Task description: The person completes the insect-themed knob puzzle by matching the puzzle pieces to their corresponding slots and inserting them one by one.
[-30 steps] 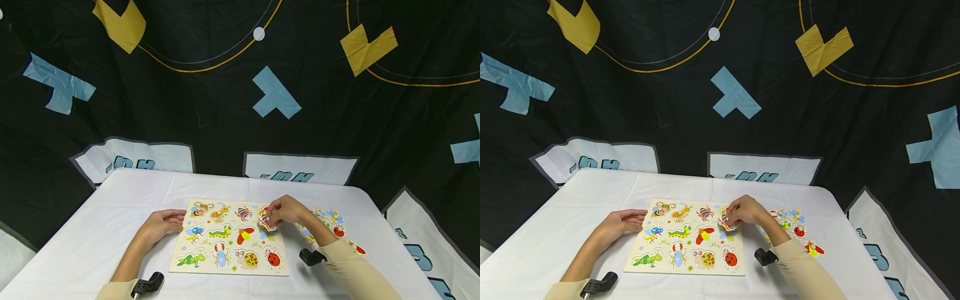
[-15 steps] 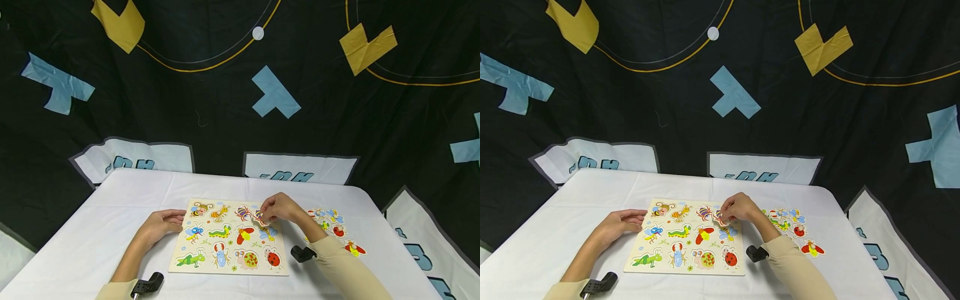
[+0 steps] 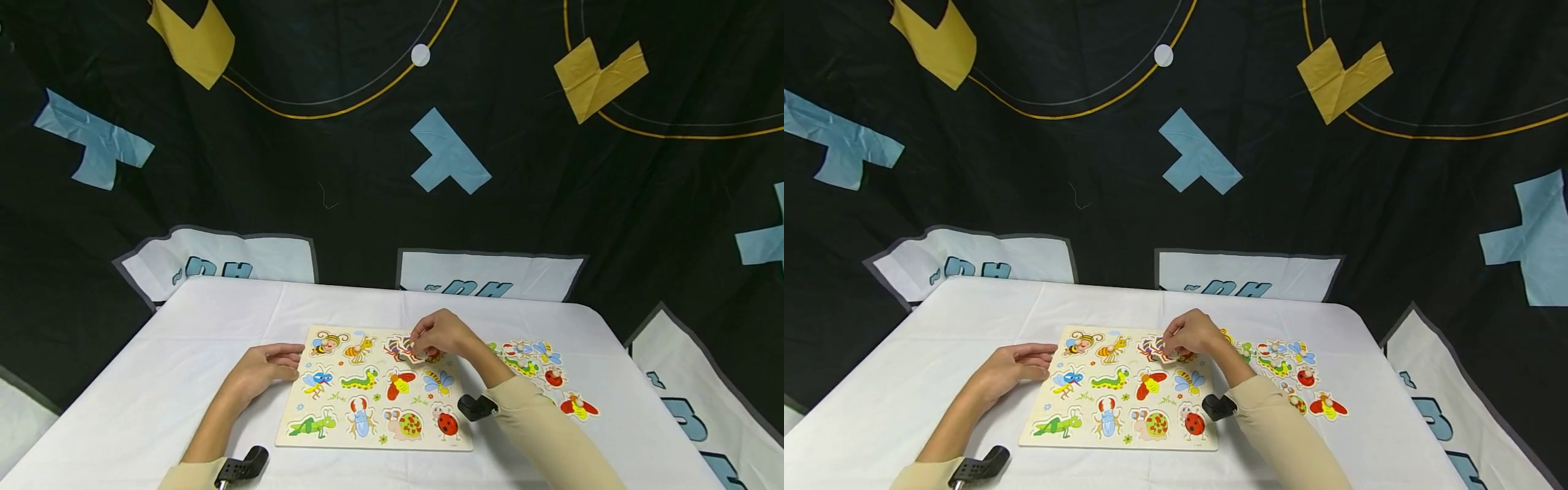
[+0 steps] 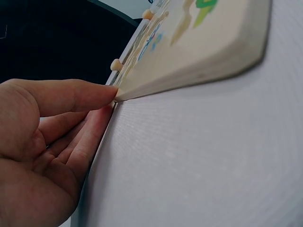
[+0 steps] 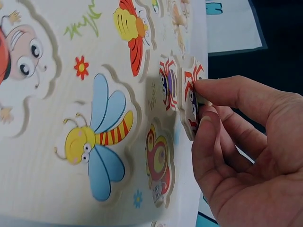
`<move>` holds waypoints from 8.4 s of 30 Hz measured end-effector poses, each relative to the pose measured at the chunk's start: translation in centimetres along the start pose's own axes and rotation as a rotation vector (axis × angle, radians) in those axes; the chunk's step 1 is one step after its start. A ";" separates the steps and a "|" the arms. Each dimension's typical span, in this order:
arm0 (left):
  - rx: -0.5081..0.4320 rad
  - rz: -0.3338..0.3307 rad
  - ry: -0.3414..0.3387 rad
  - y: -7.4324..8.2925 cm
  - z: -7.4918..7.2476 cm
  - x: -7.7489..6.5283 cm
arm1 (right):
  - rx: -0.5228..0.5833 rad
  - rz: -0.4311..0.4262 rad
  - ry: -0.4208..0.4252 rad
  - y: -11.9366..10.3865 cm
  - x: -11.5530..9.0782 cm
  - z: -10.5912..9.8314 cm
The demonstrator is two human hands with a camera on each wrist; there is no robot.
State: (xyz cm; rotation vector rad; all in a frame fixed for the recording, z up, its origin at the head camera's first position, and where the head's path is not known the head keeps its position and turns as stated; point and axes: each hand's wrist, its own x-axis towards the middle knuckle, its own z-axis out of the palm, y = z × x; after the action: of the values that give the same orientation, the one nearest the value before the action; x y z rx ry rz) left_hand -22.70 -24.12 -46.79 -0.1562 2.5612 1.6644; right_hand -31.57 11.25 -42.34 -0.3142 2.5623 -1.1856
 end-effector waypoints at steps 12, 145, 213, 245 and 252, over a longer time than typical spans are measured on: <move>-0.019 -0.002 0.007 -0.1 0.0 0.1 | -0.003 -0.015 0.008 -1.2 0.9 1.0; -0.036 -0.014 -0.004 -0.2 0.0 0.1 | 0.175 0.086 0.250 4.5 -2.1 -2.1; -0.040 0.001 0.008 -0.1 0.0 -0.1 | -0.001 0.139 0.426 8.7 -1.7 -3.4; -0.020 -0.009 0.011 -0.2 0.1 -0.1 | -0.024 0.169 0.459 7.4 -1.8 -3.8; -0.017 -0.005 0.008 -0.3 0.0 0.0 | 0.009 0.181 0.408 6.8 -2.1 -3.9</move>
State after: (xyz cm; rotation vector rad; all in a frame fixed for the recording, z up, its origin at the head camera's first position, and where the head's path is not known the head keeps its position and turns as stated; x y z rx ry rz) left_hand -22.62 -24.20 -47.04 -0.1708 2.5503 1.6876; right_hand -31.47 18.99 -44.86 0.1807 2.8465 -1.3014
